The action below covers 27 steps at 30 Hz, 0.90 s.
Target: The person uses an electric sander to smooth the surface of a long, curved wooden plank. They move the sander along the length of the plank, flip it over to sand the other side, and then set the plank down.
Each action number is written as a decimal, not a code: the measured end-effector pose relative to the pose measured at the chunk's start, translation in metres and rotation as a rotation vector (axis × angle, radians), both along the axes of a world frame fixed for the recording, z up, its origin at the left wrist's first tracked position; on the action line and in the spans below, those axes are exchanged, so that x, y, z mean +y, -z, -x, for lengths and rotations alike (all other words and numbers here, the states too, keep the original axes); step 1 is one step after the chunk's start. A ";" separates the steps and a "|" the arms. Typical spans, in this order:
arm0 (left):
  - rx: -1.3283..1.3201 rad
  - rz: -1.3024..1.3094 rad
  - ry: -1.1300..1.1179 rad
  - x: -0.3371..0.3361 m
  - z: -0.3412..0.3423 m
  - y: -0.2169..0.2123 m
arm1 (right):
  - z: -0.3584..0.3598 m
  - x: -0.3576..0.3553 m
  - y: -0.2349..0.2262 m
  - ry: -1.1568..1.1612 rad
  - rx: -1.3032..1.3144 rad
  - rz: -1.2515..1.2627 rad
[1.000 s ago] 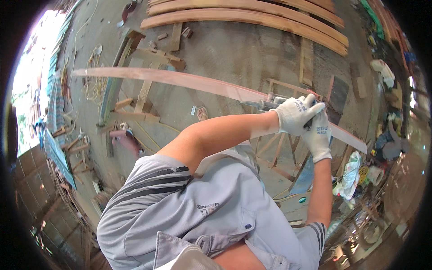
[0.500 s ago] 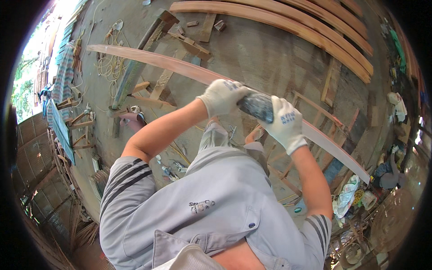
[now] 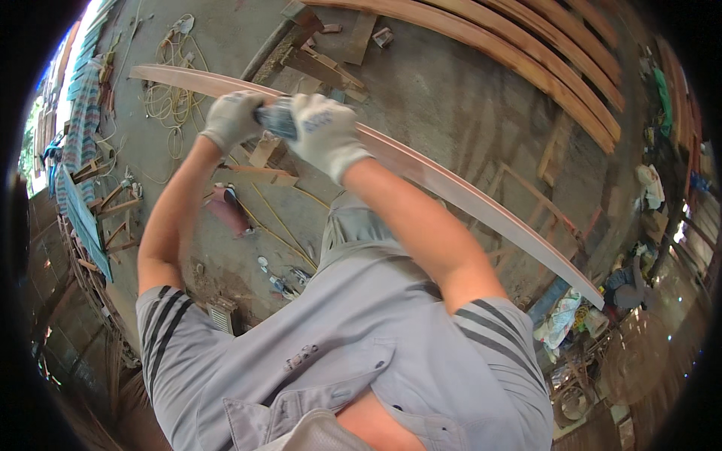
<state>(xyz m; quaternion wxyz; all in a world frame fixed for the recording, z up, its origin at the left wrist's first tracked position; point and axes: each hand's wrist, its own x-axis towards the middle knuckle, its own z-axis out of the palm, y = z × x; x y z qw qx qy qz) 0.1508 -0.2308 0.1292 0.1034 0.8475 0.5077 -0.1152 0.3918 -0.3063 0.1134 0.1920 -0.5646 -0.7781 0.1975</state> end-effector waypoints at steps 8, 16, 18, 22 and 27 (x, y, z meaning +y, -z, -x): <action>0.090 -0.018 -0.046 0.015 0.018 -0.007 | 0.031 0.020 -0.001 0.004 -0.069 0.028; -0.110 0.065 0.083 -0.102 -0.176 0.002 | -0.172 -0.113 -0.023 0.066 -0.003 0.111; -0.117 0.158 0.164 -0.129 -0.236 -0.011 | -0.225 -0.152 -0.033 0.107 -0.044 0.151; -0.195 0.213 0.211 -0.187 -0.323 0.000 | -0.303 -0.210 -0.044 0.155 -0.182 0.286; -0.244 0.184 0.287 -0.203 -0.353 0.002 | -0.330 -0.232 -0.045 0.201 -0.184 0.296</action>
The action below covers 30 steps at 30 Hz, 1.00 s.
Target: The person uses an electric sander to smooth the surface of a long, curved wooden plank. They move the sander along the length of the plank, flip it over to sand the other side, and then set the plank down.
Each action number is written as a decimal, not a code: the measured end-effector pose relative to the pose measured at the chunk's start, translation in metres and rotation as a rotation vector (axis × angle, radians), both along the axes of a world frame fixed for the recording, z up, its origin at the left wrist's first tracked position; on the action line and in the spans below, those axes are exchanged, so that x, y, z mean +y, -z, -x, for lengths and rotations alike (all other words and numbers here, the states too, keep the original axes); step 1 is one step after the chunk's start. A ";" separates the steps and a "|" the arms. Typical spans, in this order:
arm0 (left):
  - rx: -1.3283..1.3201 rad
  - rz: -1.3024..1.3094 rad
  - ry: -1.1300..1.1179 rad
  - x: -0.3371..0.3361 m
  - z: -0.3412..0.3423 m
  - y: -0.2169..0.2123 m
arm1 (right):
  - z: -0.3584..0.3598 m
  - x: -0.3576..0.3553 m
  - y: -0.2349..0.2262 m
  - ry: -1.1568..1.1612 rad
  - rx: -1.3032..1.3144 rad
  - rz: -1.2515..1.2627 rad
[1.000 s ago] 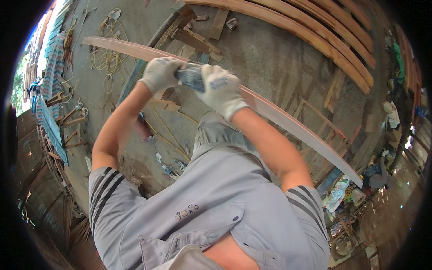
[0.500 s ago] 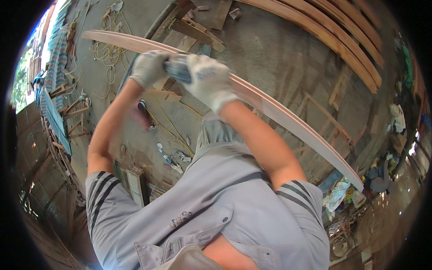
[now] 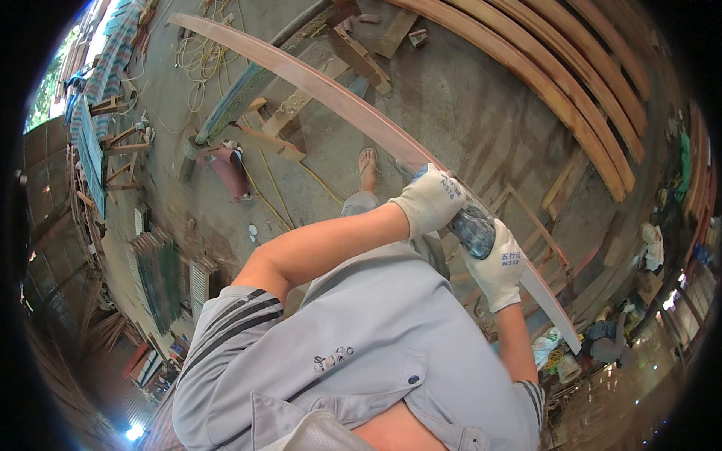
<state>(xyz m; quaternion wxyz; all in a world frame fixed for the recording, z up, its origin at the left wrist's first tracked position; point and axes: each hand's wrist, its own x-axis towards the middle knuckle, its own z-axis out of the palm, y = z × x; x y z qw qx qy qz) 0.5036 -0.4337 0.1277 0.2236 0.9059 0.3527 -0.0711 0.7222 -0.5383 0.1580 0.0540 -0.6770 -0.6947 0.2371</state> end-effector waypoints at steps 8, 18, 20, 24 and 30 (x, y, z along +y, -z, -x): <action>0.093 -0.089 -0.182 0.090 0.150 0.002 | 0.138 0.113 0.010 -0.144 0.148 -0.134; 0.273 -0.434 -0.410 0.211 0.373 0.009 | 0.355 0.286 0.034 -0.337 0.157 -0.161; 0.334 -0.423 -0.503 0.228 0.403 0.003 | 0.389 0.310 0.023 -0.370 0.206 -0.089; 0.357 -0.473 -0.462 0.270 0.421 0.003 | 0.407 0.342 0.017 -0.337 0.139 -0.164; 0.233 -0.428 -0.507 0.222 0.371 0.015 | 0.356 0.295 0.007 -0.333 0.100 -0.085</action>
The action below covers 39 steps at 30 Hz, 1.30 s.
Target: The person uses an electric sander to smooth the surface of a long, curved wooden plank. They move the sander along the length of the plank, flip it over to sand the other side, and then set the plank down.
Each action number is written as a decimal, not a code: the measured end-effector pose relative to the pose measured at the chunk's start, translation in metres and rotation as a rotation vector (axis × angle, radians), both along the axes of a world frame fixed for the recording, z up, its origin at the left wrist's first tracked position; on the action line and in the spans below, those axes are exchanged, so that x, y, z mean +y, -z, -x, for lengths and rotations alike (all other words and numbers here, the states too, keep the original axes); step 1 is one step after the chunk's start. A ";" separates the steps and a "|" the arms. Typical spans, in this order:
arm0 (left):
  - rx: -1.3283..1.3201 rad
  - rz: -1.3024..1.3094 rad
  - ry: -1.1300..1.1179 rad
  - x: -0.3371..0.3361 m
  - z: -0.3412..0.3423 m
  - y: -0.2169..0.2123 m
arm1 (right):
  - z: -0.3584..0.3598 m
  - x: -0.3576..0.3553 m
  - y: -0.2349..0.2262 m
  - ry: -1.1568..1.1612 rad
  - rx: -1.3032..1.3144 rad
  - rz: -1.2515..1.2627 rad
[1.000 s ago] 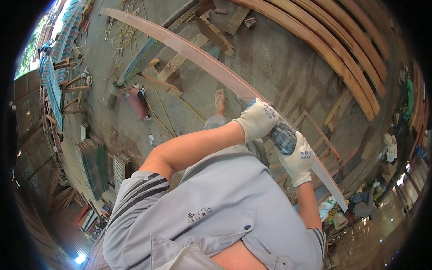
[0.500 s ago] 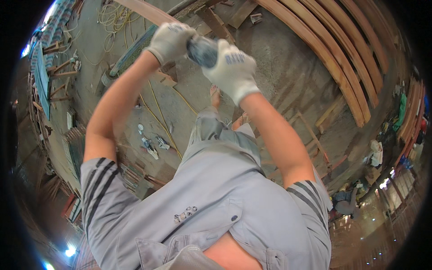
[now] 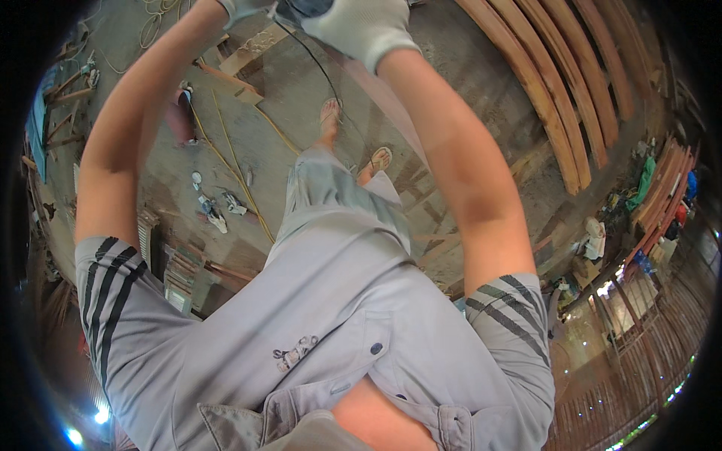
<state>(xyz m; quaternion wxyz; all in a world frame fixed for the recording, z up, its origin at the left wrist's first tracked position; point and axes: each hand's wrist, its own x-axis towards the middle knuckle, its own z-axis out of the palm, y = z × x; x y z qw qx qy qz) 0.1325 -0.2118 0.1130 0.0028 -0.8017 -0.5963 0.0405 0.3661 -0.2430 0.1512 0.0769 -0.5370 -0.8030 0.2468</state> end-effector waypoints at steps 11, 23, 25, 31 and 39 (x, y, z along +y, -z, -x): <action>-0.107 0.185 0.235 -0.171 -0.263 -0.005 | -0.256 -0.200 -0.006 0.111 -0.036 0.017; -0.121 0.360 0.543 -0.258 -0.428 -0.017 | -0.393 -0.334 -0.015 0.336 0.000 0.059; -0.111 0.344 0.510 -0.238 -0.397 -0.022 | -0.359 -0.311 -0.015 0.342 0.005 0.049; -0.118 0.345 0.339 -0.167 -0.267 -0.021 | -0.250 -0.218 -0.001 0.220 0.039 0.002; -0.138 0.132 0.226 -0.067 -0.083 0.001 | -0.075 -0.095 0.004 0.143 0.039 0.048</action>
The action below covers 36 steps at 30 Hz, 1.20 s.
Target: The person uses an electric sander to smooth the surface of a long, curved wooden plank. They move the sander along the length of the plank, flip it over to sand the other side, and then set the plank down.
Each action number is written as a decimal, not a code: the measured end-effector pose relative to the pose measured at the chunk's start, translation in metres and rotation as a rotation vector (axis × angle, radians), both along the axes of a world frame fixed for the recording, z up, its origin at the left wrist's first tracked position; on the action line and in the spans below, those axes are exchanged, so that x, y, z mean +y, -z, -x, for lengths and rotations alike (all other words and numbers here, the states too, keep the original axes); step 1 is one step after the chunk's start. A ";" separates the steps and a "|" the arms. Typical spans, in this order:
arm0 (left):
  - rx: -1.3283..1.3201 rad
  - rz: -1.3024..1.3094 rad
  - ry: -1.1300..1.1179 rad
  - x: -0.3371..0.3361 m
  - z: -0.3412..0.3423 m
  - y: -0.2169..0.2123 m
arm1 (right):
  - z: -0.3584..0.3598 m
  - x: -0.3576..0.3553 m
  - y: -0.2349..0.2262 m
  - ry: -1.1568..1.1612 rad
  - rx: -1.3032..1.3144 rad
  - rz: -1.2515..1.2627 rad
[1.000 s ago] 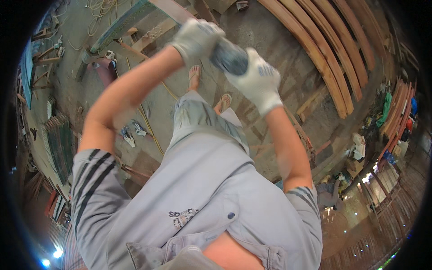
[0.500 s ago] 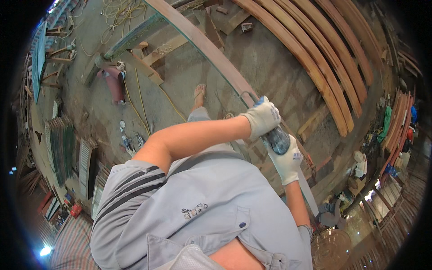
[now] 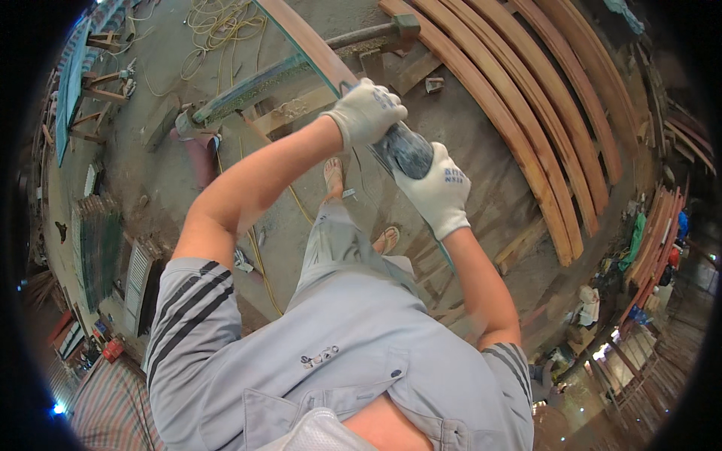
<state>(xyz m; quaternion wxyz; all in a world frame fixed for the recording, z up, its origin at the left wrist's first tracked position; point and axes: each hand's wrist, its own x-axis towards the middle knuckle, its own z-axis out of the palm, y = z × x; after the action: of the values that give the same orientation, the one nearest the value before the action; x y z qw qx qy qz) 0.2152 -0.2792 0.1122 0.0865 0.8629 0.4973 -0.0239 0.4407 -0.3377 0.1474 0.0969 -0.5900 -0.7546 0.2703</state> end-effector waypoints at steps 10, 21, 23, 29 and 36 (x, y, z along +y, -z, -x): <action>0.186 -0.091 -0.176 0.133 0.226 -0.009 | 0.225 0.155 0.017 -0.177 -0.026 -0.183; 0.273 -0.123 -0.255 0.160 0.258 -0.008 | 0.265 0.186 0.000 -0.121 -0.036 -0.091; 0.254 -0.063 -0.233 0.143 0.203 -0.024 | 0.205 0.167 0.024 -0.184 -0.053 -0.208; 0.122 0.097 -0.109 0.039 0.094 -0.020 | 0.089 0.074 -0.003 -0.170 -0.052 0.021; -0.466 0.671 -0.430 -0.060 -0.004 -0.013 | -0.015 0.026 0.011 0.023 0.406 0.063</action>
<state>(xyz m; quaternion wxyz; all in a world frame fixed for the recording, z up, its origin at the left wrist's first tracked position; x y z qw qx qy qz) 0.2189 -0.3391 0.1250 0.4737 0.6466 0.5972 0.0297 0.4560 -0.3115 0.1367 0.2315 -0.5348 -0.7041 0.4058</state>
